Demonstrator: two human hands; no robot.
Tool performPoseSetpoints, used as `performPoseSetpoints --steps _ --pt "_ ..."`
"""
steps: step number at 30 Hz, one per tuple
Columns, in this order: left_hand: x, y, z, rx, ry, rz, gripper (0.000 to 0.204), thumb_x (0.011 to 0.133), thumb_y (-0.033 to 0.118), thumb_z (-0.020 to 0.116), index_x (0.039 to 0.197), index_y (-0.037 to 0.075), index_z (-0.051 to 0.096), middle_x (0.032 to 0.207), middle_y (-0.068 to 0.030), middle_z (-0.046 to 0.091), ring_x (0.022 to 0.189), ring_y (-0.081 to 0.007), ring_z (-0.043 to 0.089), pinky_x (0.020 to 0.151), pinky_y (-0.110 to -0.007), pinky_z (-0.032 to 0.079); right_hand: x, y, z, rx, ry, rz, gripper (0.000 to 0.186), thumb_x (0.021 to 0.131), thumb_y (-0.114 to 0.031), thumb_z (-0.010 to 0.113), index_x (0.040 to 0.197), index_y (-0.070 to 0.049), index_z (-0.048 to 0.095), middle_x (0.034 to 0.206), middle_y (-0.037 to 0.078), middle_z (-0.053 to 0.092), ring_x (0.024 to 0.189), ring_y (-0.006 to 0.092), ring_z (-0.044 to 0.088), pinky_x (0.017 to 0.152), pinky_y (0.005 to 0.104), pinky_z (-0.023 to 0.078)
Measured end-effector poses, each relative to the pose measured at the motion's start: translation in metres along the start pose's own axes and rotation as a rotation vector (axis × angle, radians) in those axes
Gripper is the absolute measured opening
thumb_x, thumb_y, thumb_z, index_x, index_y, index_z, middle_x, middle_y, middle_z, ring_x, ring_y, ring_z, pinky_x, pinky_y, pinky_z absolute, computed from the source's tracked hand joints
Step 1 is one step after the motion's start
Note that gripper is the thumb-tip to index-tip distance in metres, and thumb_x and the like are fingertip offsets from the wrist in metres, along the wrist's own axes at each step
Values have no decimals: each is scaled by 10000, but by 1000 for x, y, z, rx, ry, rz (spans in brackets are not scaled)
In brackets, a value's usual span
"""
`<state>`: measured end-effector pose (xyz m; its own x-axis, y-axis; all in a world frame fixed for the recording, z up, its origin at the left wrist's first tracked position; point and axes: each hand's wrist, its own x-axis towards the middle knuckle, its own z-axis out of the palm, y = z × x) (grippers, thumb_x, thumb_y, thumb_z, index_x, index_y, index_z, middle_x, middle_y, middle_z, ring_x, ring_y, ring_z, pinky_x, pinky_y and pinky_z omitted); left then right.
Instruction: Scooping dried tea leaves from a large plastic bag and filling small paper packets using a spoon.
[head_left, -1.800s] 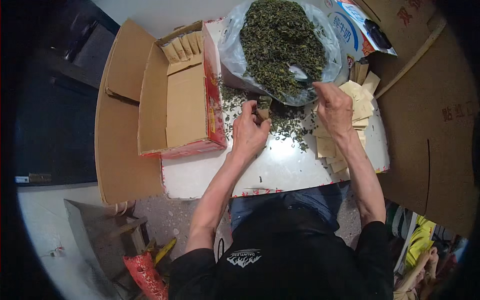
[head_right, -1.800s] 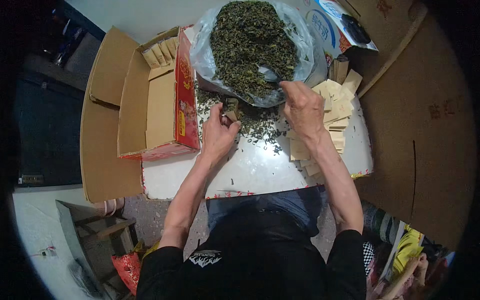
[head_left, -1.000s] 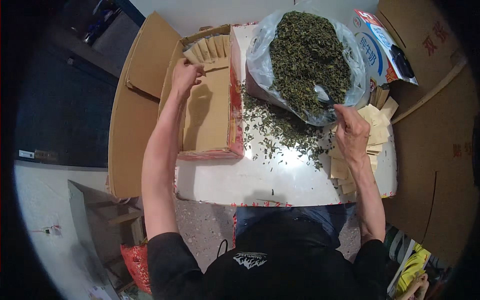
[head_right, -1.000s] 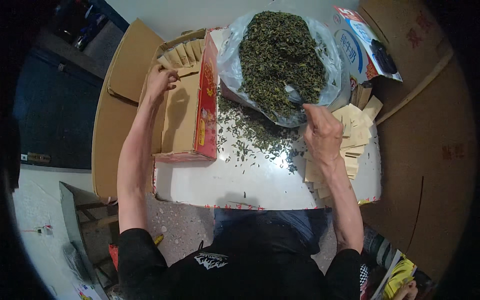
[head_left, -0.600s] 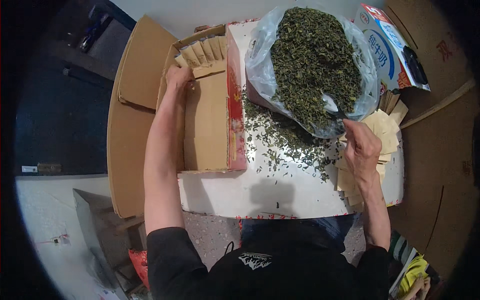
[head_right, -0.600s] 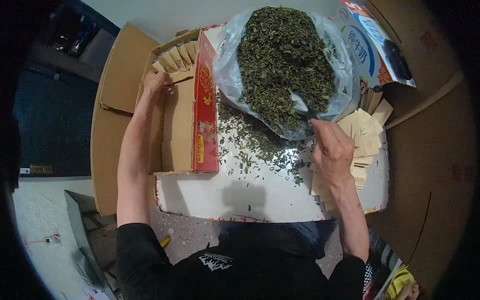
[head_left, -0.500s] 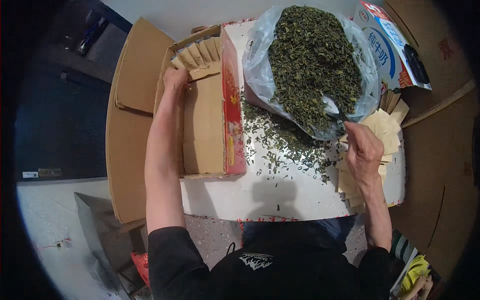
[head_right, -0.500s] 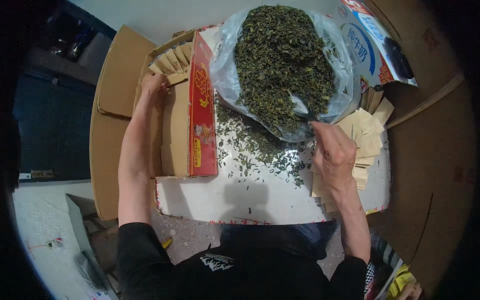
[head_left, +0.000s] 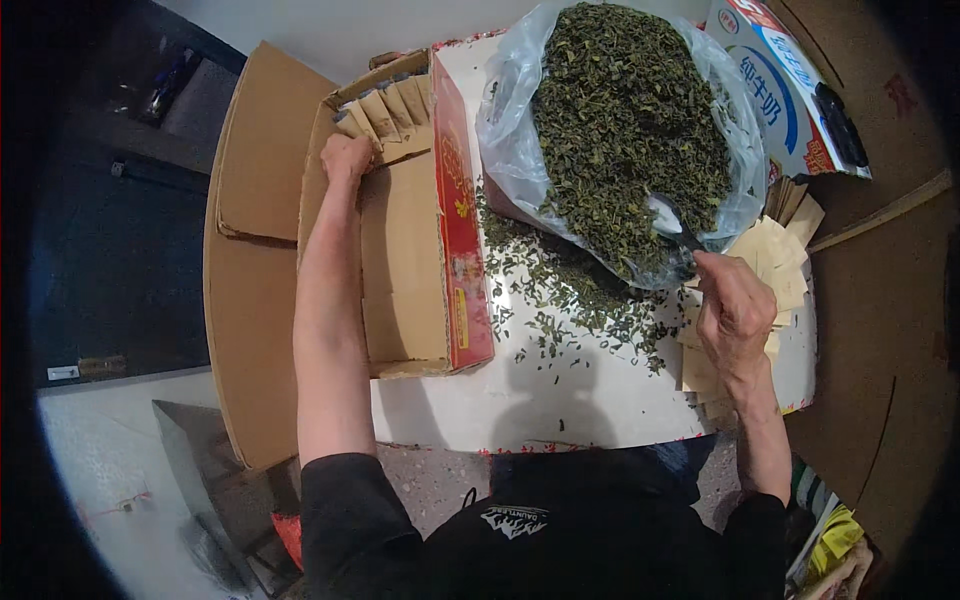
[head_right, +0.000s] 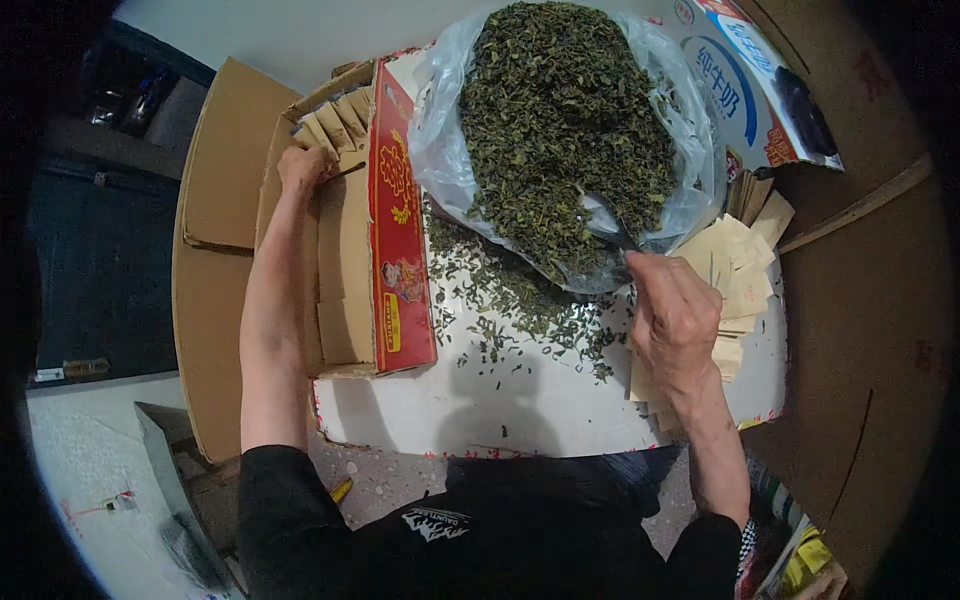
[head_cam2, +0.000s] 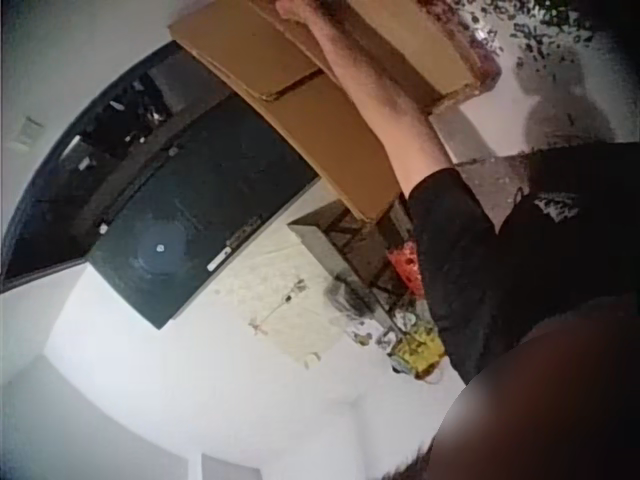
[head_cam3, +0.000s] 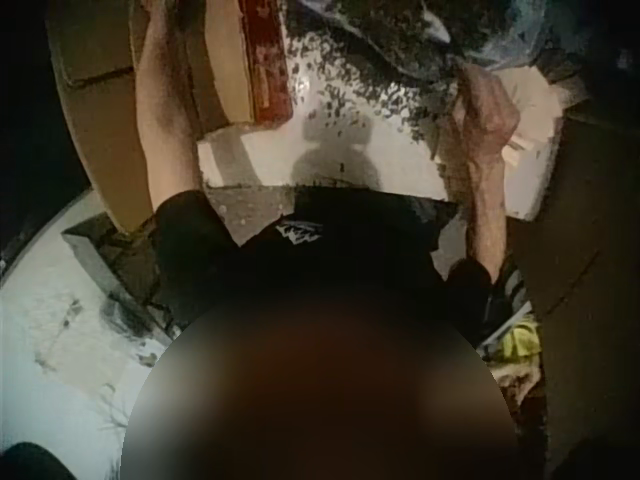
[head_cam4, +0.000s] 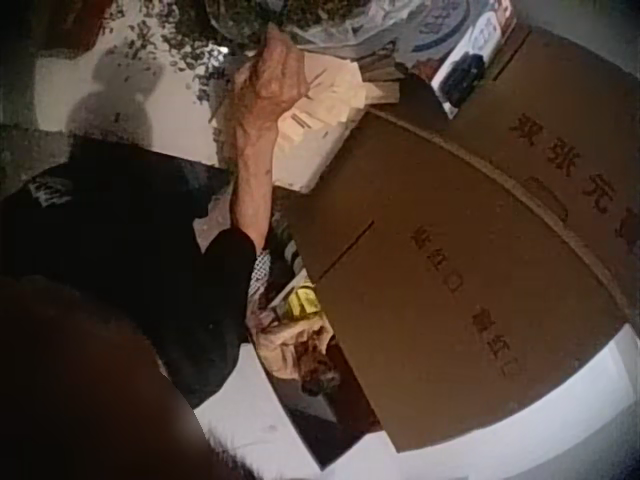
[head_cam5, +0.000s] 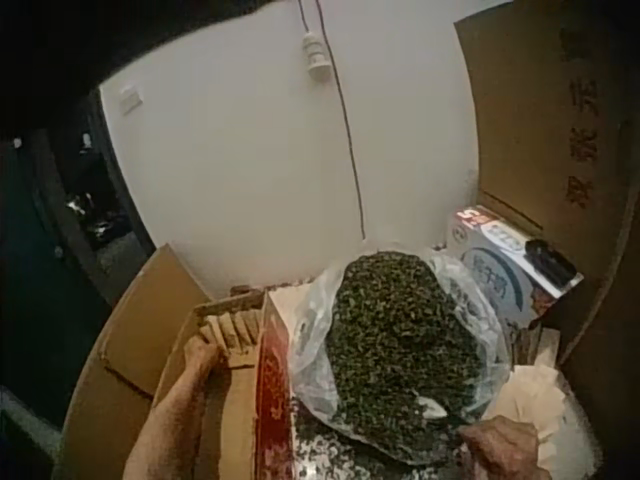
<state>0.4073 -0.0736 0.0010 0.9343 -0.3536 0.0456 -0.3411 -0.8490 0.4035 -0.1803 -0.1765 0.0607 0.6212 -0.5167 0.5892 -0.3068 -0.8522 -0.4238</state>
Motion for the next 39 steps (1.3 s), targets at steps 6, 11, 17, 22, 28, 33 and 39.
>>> performPoseSetpoints --steps 6,11,17,22,28,33,39 --pt "-12 10 -4 99 27 42 454 876 332 719 1105 -51 800 1209 -302 763 1201 -458 723 1046 -505 563 3 -2 3 -15 -9 3 306 838 190 676 1085 22 743 908 174 742 797 313 747 691 376 578" --pt "-9 13 -18 145 31 46 498 903 370 738 1169 -48 787 1260 -304 746 1223 -458 714 1049 -513 568 3 -4 4 -5 -6 -1 315 845 191 672 1099 20 745 923 177 748 815 317 754 698 376 579" --pt "-10 15 -20 155 12 120 480 878 350 718 1139 -46 796 1250 -315 743 1210 -465 716 1034 -520 570 1 -2 -1 -43 -8 7 308 862 168 676 1115 5 746 934 169 752 809 317 752 693 384 580" --pt "-21 15 -33 123 -21 245 464 839 342 702 1035 -69 786 1072 -345 756 1074 -499 747 950 -561 584 5 1 -4 -51 12 22 274 879 139 699 1107 -5 745 932 163 752 800 322 751 682 389 577" --pt "-27 29 -49 92 -172 208 462 862 358 677 1034 -56 790 944 -290 780 1000 -450 772 912 -521 597 14 0 -9 -34 30 23 237 898 109 713 1097 -14 750 923 170 754 795 341 750 674 390 579" --pt "-53 38 -77 11 -18 454 544 932 428 694 1196 -44 759 1052 -243 796 1049 -429 764 948 -477 587 21 8 -8 -47 41 -20 212 913 70 727 1102 -23 748 933 167 757 805 339 751 691 403 584" --pt "-179 103 -143 -352 77 742 433 1026 229 722 1369 -32 683 1130 -163 806 1041 -218 770 923 -348 588 24 29 -11 -35 23 -38 244 897 74 683 1111 -26 741 960 153 773 847 329 770 730 400 609"
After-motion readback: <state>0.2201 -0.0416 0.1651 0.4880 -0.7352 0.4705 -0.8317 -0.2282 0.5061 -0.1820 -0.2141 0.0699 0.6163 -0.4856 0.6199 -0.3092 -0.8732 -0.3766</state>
